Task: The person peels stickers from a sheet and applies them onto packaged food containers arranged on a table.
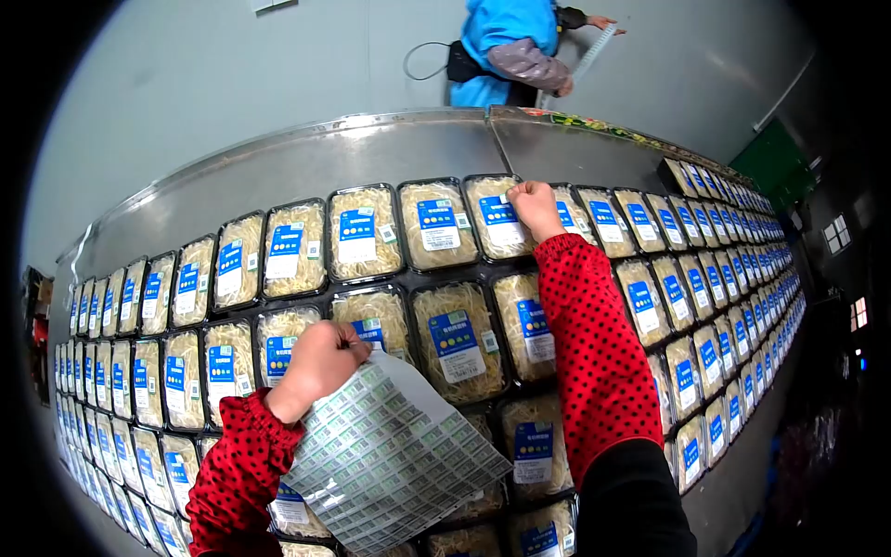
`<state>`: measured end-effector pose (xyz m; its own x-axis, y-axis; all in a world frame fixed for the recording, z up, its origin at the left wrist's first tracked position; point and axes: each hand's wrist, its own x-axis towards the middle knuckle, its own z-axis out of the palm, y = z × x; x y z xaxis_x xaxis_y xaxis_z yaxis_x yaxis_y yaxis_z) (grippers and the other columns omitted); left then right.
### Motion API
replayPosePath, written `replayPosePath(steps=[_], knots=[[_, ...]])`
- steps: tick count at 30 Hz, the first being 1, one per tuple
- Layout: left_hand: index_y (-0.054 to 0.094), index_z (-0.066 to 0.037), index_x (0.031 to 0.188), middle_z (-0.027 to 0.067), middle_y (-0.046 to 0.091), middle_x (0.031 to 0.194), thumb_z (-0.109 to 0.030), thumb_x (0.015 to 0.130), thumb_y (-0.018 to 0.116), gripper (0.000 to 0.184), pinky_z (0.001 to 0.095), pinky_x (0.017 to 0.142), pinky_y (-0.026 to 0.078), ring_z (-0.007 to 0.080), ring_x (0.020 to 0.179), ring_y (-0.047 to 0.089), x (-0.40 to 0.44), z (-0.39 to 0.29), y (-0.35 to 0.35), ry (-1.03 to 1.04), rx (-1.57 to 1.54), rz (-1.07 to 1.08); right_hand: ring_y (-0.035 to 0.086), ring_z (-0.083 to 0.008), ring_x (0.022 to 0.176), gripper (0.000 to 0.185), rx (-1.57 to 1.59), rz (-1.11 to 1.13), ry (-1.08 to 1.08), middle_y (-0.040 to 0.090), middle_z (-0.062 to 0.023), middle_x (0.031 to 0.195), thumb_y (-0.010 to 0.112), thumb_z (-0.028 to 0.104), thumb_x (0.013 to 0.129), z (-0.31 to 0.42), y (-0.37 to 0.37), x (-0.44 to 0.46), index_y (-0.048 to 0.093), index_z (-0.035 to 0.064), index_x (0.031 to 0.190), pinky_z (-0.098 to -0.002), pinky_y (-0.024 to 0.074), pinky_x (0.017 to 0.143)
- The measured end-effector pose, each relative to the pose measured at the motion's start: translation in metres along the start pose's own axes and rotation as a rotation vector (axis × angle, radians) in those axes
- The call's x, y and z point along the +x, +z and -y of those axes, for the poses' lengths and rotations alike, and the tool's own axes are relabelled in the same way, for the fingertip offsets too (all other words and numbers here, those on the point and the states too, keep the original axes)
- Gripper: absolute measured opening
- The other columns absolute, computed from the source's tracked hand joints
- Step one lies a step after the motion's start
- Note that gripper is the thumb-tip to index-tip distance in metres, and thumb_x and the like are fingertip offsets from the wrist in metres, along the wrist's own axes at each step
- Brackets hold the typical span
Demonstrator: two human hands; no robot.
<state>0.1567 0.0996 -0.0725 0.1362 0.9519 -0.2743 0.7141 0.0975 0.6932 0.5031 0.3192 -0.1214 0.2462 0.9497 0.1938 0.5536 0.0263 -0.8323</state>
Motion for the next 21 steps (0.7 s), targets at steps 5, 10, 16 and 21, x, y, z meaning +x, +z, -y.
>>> replayPosePath(steps=[5,10,16,21], knots=[[0.069,-0.002,0.076,0.0201,0.064,0.069,-0.021,0.077,0.068,0.019,0.0377,0.062,0.049,0.0324,0.064,0.064,0.002,0.002,0.001,0.028,0.030,-0.037,0.063,-0.0410,0.084,0.018,-0.362,-0.134,-0.035,0.064,-0.0243,0.090,0.059,0.016,0.077,-0.028,0.033,0.024,0.069,0.0008,0.082,-0.0465,0.0502,0.076],[0.069,-0.001,0.074,0.0198,0.062,0.067,-0.020,0.077,0.068,0.019,0.0384,0.059,0.048,0.0320,0.062,0.063,-0.001,0.001,0.002,0.057,0.043,-0.027,0.060,-0.0364,0.095,0.019,-0.537,-0.277,-0.035,0.061,-0.0204,0.099,0.066,0.015,0.075,0.002,0.027,0.003,0.065,0.0015,0.088,-0.0440,0.0499,0.080],[0.068,0.001,0.077,0.0207,0.063,0.069,-0.015,0.078,0.065,0.017,0.0346,0.062,0.048,0.0252,0.064,0.063,-0.011,0.012,-0.027,0.114,-0.089,-0.099,0.058,-0.0145,0.079,0.019,0.192,0.637,-0.199,0.062,-0.0075,0.083,0.053,0.019,0.093,0.086,-0.017,-0.158,0.058,0.0003,0.093,-0.0283,0.0490,0.078],[0.068,0.004,0.081,0.0142,0.066,0.070,-0.008,0.078,0.060,0.015,0.0313,0.063,0.048,0.0166,0.066,0.061,-0.062,-0.003,-0.060,0.075,-0.124,-0.144,0.059,-0.0222,0.067,0.017,0.228,0.748,-0.291,0.056,-0.0114,0.074,0.066,0.004,0.078,0.136,-0.056,-0.322,0.051,0.0030,0.086,-0.0305,0.0446,0.061]])
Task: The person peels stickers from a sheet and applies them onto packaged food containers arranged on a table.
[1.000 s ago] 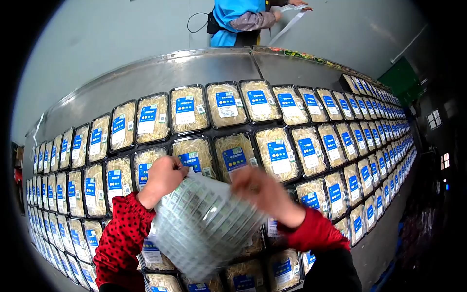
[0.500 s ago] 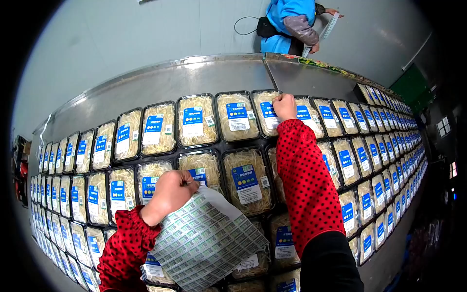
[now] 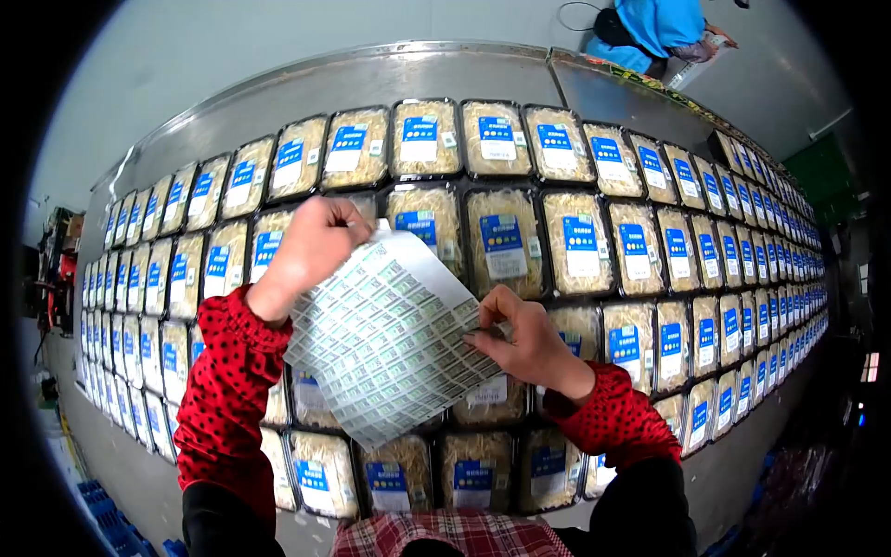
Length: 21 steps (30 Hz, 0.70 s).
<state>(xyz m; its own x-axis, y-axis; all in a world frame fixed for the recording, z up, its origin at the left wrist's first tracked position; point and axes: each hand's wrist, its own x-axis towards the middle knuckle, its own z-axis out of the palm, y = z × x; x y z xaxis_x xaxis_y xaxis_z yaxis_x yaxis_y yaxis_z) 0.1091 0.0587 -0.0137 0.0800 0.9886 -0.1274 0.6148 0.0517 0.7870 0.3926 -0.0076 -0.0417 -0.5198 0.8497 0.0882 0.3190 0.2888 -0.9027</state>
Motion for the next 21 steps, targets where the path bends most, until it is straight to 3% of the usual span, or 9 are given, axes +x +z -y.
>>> replayPosePath(steps=[2,4,6,7,8,10,16,18,21], knots=[[0.065,0.004,0.085,0.0155,0.063,0.068,-0.012,0.079,0.063,0.017,0.0332,0.058,0.046,0.0216,0.061,0.060,-0.044,-0.022,-0.021,-0.014,0.154,-0.129,0.056,-0.0245,0.064,0.017,0.046,-0.021,-0.147,0.056,-0.0116,0.073,0.066,0.003,0.076,0.029,0.013,-0.026,0.052,0.0043,0.084,-0.0325,0.0441,0.058],[0.058,0.000,0.109,0.0192,0.063,0.101,-0.021,0.082,0.063,0.034,0.0404,0.077,0.047,0.0367,0.089,0.060,-0.113,-0.062,-0.044,0.539,0.588,-0.379,0.056,-0.0228,0.063,0.014,0.023,0.043,-0.449,0.057,-0.0093,0.076,0.065,0.002,0.077,0.067,0.026,-0.050,0.052,0.0049,0.082,-0.0340,0.0451,0.055],[0.060,-0.006,0.110,0.0169,0.058,0.123,-0.035,0.082,0.061,0.041,0.0510,0.092,0.040,0.0380,0.116,0.052,-0.185,-0.106,-0.058,0.738,0.693,-0.164,0.057,-0.0221,0.066,0.013,0.156,0.143,-0.549,0.058,-0.0086,0.079,0.064,0.003,0.078,0.092,0.046,-0.077,0.052,0.0053,0.083,-0.0342,0.0461,0.058],[0.068,-0.010,0.098,0.0176,0.059,0.120,-0.045,0.081,0.055,0.041,0.0550,0.098,0.034,0.0424,0.120,0.047,-0.216,-0.114,-0.053,0.749,0.690,0.022,0.057,-0.0222,0.068,0.014,0.241,0.215,-0.577,0.059,-0.0086,0.080,0.064,0.003,0.078,0.102,0.057,-0.084,0.052,0.0055,0.083,-0.0343,0.0465,0.059],[0.070,-0.011,0.088,0.0125,0.061,0.117,-0.043,0.079,0.061,0.035,0.0517,0.098,0.035,0.0373,0.121,0.049,-0.240,-0.118,-0.043,0.756,0.662,0.116,0.058,-0.0223,0.069,0.014,0.310,0.283,-0.610,0.059,-0.0086,0.081,0.064,0.004,0.077,0.111,0.064,-0.091,0.051,0.0058,0.083,-0.0345,0.0469,0.061],[0.069,-0.010,0.087,0.0076,0.062,0.113,-0.037,0.077,0.067,0.028,0.0503,0.098,0.036,0.0319,0.120,0.051,-0.262,-0.109,-0.039,0.747,0.612,0.305,0.058,-0.0239,0.072,0.015,0.328,0.334,-0.637,0.059,-0.0088,0.082,0.063,0.002,0.077,0.124,0.076,-0.106,0.050,0.0060,0.084,-0.0347,0.0472,0.063],[0.064,-0.007,0.095,0.0088,0.064,0.095,-0.017,0.077,0.069,0.021,0.0466,0.099,0.036,0.0273,0.107,0.058,-0.306,-0.091,-0.042,0.575,0.317,0.386,0.058,-0.0260,0.070,0.018,0.492,0.498,-0.653,0.057,-0.0099,0.081,0.065,0.003,0.076,0.142,0.115,-0.139,0.049,0.0066,0.082,-0.0364,0.0456,0.060],[0.058,-0.005,0.081,0.0083,0.054,0.074,-0.010,0.076,0.067,0.011,0.0423,0.081,0.040,0.0287,0.075,0.055,-0.316,-0.066,-0.036,0.610,0.081,0.523,0.058,-0.0266,0.070,0.019,0.476,0.537,-0.529,0.057,-0.0099,0.080,0.066,0.003,0.077,0.149,0.125,-0.149,0.049,0.0065,0.084,-0.0367,0.0456,0.060],[0.054,-0.004,0.077,0.0105,0.052,0.069,-0.007,0.078,0.066,0.012,0.0394,0.068,0.041,0.0311,0.070,0.053,-0.348,-0.039,-0.021,0.512,0.012,0.527,0.062,-0.0266,0.067,0.024,0.429,0.538,-0.250,0.059,-0.0103,0.078,0.068,0.007,0.081,0.153,0.144,-0.174,0.048,0.0062,0.094,-0.0364,0.0469,0.059]])
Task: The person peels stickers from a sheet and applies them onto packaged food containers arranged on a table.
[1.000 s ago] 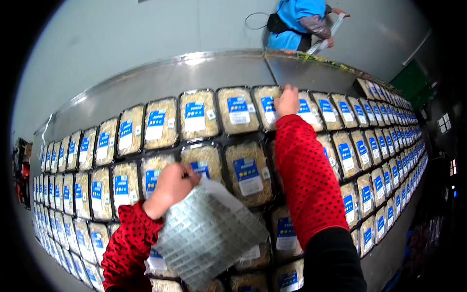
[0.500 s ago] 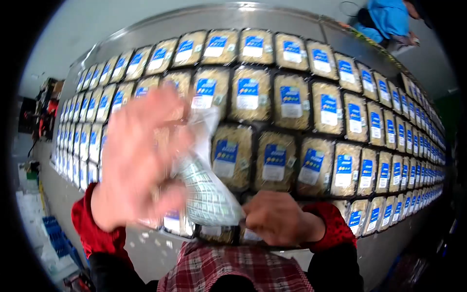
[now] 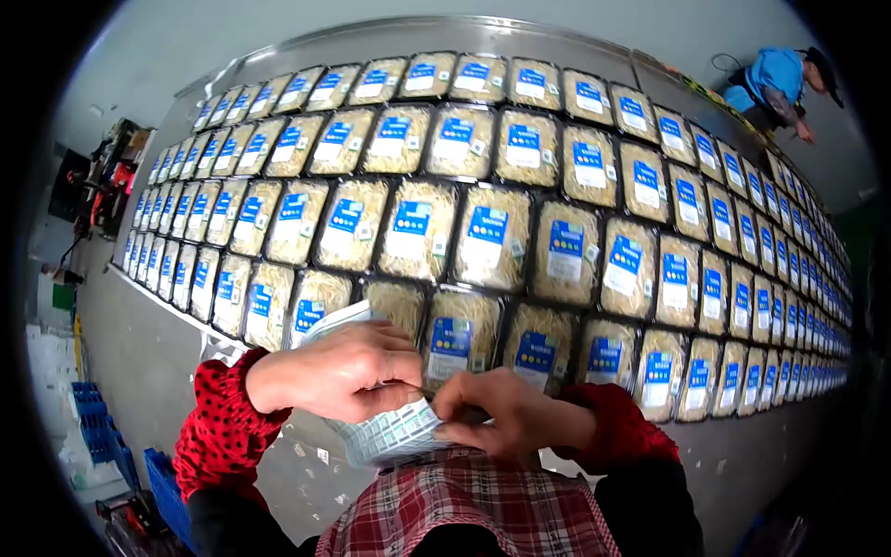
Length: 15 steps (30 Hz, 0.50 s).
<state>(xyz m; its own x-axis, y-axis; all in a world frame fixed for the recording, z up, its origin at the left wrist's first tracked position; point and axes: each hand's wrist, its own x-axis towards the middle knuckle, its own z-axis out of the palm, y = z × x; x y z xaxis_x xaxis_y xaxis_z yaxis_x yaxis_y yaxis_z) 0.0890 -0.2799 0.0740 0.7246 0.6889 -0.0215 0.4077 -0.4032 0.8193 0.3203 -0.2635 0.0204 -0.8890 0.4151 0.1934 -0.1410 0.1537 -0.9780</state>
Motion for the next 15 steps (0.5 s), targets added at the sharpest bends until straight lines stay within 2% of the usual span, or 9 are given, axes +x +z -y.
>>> replayPosePath(steps=[2,5,7,9,10,13,15], knots=[[0.056,-0.003,0.078,0.0095,0.053,0.070,-0.005,0.078,0.066,0.011,0.0390,0.066,0.041,0.0305,0.068,0.052,-0.019,-0.001,0.022,-0.003,-0.052,0.023,0.065,-0.0273,0.071,0.024,-0.001,-0.125,0.026,0.062,-0.0131,0.084,0.065,0.007,0.083,-0.008,0.034,-0.008,0.049,0.0056,0.101,-0.0351,0.0487,0.059],[0.059,-0.002,0.081,0.0093,0.055,0.072,-0.001,0.079,0.065,0.007,0.0379,0.064,0.041,0.0299,0.068,0.052,-0.048,0.004,0.044,-0.043,-0.101,0.048,0.066,-0.0302,0.074,0.027,-0.147,-0.143,-0.012,0.062,-0.0149,0.085,0.063,0.006,0.084,-0.015,0.068,-0.024,0.051,0.0052,0.108,-0.0365,0.0497,0.060],[0.059,0.000,0.085,0.0098,0.058,0.074,-0.006,0.086,0.064,0.007,0.0339,0.060,0.044,0.0241,0.068,0.058,-0.062,0.004,0.053,-0.235,-0.281,0.129,0.065,-0.0333,0.075,0.031,-0.212,-0.158,0.004,0.062,-0.0158,0.087,0.061,0.003,0.084,-0.014,0.077,-0.035,0.052,0.0051,0.113,-0.0381,0.0504,0.062],[0.060,0.000,0.087,0.0086,0.057,0.073,-0.008,0.089,0.062,0.008,0.0297,0.060,0.043,0.0151,0.067,0.055,-0.062,0.000,0.067,-0.286,-0.343,0.151,0.065,-0.0336,0.075,0.033,-0.144,-0.164,0.113,0.062,-0.0159,0.088,0.062,0.003,0.083,-0.009,0.083,-0.045,0.053,0.0051,0.115,-0.0385,0.0514,0.065],[0.060,0.000,0.088,0.0071,0.057,0.072,-0.009,0.089,0.062,0.009,0.0290,0.060,0.043,0.0135,0.067,0.054,-0.061,0.002,0.074,-0.304,-0.368,0.164,0.065,-0.0314,0.076,0.034,-0.210,-0.211,0.055,0.062,-0.0159,0.089,0.063,0.002,0.083,-0.013,0.088,-0.050,0.053,0.0046,0.116,-0.0371,0.0517,0.066],[0.062,-0.001,0.086,0.0017,0.058,0.072,-0.015,0.090,0.062,0.015,0.0249,0.061,0.042,0.0077,0.068,0.051,-0.052,0.008,0.093,-0.353,-0.465,0.145,0.066,-0.0284,0.080,0.036,-0.306,-0.231,0.077,0.063,-0.0153,0.091,0.064,0.002,0.081,-0.010,0.090,-0.066,0.054,0.0040,0.115,-0.0361,0.0520,0.068],[0.063,0.000,0.086,-0.0017,0.057,0.071,-0.016,0.091,0.061,0.017,0.0224,0.060,0.040,0.0051,0.067,0.049,-0.046,0.001,0.104,-0.432,-0.549,0.122,0.066,-0.0271,0.082,0.032,-0.266,-0.250,0.095,0.063,-0.0146,0.093,0.066,0.001,0.080,-0.004,0.088,-0.077,0.057,0.0025,0.111,-0.0344,0.0519,0.069]])
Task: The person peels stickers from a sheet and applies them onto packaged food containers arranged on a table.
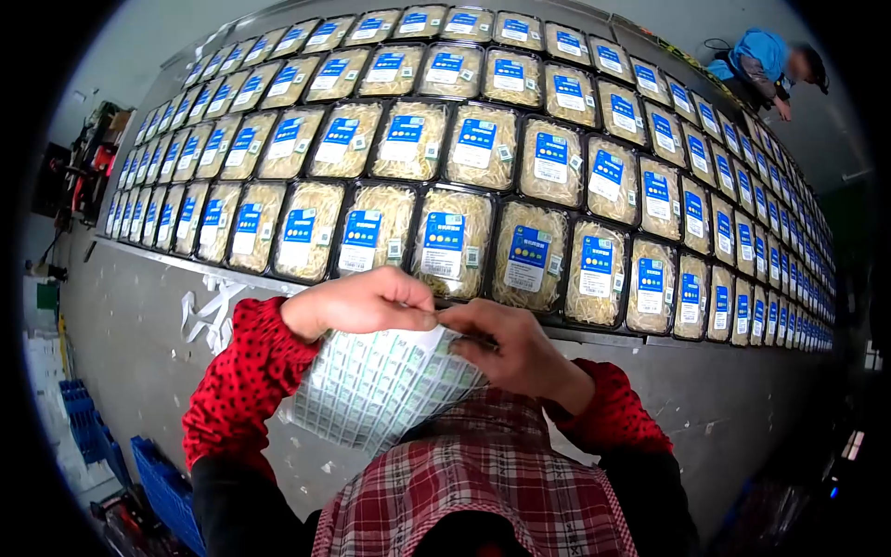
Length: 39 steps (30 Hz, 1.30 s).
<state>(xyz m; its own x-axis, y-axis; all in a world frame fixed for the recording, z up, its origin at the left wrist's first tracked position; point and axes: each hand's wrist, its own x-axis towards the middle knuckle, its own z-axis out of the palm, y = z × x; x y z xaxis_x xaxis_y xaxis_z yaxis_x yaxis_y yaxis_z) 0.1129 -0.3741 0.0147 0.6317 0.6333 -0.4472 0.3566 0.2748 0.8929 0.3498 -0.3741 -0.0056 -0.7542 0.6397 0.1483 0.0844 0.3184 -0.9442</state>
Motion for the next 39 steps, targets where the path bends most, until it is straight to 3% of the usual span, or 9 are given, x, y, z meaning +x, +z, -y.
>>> replayPosePath(steps=[4,11,18,25,27,28,31,36,39], knots=[[0.065,0.000,0.088,-0.0042,0.056,0.069,-0.016,0.091,0.061,0.017,0.0208,0.058,0.038,0.0031,0.065,0.048,0.008,-0.001,0.013,-0.019,-0.099,-0.059,0.066,-0.0268,0.083,0.023,0.028,-0.014,0.115,0.063,-0.0144,0.093,0.065,-0.001,0.080,0.002,-0.009,-0.016,0.061,0.0005,0.103,-0.0327,0.0518,0.070],[0.067,0.000,0.090,-0.0022,0.060,0.071,-0.018,0.090,0.063,0.018,0.0230,0.061,0.042,0.0052,0.068,0.050,0.040,-0.007,0.025,0.019,-0.041,-0.037,0.061,-0.0320,0.071,0.033,-0.246,-0.118,-0.149,0.059,-0.0131,0.085,0.061,-0.002,0.076,-0.012,-0.027,-0.033,0.059,0.0041,0.109,-0.0394,0.0494,0.060],[0.066,0.001,0.088,-0.0029,0.059,0.069,-0.014,0.088,0.064,0.016,0.0219,0.059,0.040,0.0043,0.067,0.049,0.090,-0.034,0.042,-0.035,-0.011,0.018,0.061,-0.0261,0.069,0.025,-0.589,-0.343,-0.292,0.055,-0.0101,0.079,0.064,0.001,0.075,-0.021,-0.046,-0.072,0.058,-0.0024,0.099,-0.0339,0.0507,0.058],[0.066,0.001,0.089,0.0010,0.061,0.073,-0.013,0.088,0.064,0.015,0.0238,0.062,0.043,0.0069,0.069,0.053,0.167,-0.076,0.061,-0.031,0.153,0.105,0.061,-0.0240,0.076,0.013,-0.180,-0.467,-0.086,0.059,-0.0084,0.086,0.069,0.002,0.075,-0.034,-0.139,-0.118,0.061,0.0042,0.085,-0.0316,0.0505,0.067],[0.066,0.001,0.089,0.0046,0.063,0.073,-0.014,0.087,0.066,0.015,0.0259,0.062,0.044,0.0102,0.069,0.056,0.196,-0.086,0.067,0.034,0.219,0.126,0.060,-0.0154,0.079,0.009,0.088,-0.704,0.288,0.062,-0.0057,0.087,0.066,0.003,0.081,-0.077,-0.196,-0.166,0.061,0.0034,0.089,-0.0266,0.0486,0.071],[0.066,0.001,0.089,0.0055,0.063,0.074,-0.014,0.086,0.066,0.015,0.0270,0.062,0.045,0.0112,0.069,0.057,0.208,-0.096,0.072,0.038,0.251,0.158,0.057,-0.0112,0.076,0.009,0.105,-0.899,0.405,0.063,-0.0036,0.084,0.063,0.001,0.083,-0.095,-0.233,-0.187,0.061,0.0026,0.091,-0.0250,0.0472,0.069],[0.066,0.001,0.090,0.0069,0.063,0.075,-0.015,0.087,0.065,0.016,0.0270,0.062,0.045,0.0113,0.070,0.057,0.246,-0.128,0.084,0.061,0.311,0.272,0.050,-0.0030,0.068,0.004,-0.021,-0.956,0.583,0.060,0.0031,0.075,0.065,0.004,0.084,-0.143,-0.320,-0.244,0.063,0.0004,0.085,-0.0191,0.0409,0.062],[0.065,0.002,0.091,0.0085,0.063,0.073,-0.016,0.087,0.065,0.018,0.0265,0.062,0.045,0.0115,0.068,0.057,0.306,-0.159,0.108,0.088,0.314,0.401,0.049,-0.0063,0.063,0.005,-0.143,-1.114,0.547,0.059,0.0004,0.072,0.062,0.002,0.083,-0.167,-0.394,-0.287,0.062,-0.0015,0.086,-0.0219,0.0411,0.059],[0.065,0.001,0.092,0.0088,0.064,0.074,-0.016,0.086,0.066,0.018,0.0273,0.060,0.045,0.0118,0.067,0.057,0.333,-0.177,0.122,0.041,0.318,0.433,0.052,-0.0080,0.064,0.006,-0.232,-1.073,0.696,0.061,-0.0018,0.073,0.062,0.002,0.081,-0.172,-0.433,-0.329,0.062,-0.0031,0.084,-0.0239,0.0431,0.060]])
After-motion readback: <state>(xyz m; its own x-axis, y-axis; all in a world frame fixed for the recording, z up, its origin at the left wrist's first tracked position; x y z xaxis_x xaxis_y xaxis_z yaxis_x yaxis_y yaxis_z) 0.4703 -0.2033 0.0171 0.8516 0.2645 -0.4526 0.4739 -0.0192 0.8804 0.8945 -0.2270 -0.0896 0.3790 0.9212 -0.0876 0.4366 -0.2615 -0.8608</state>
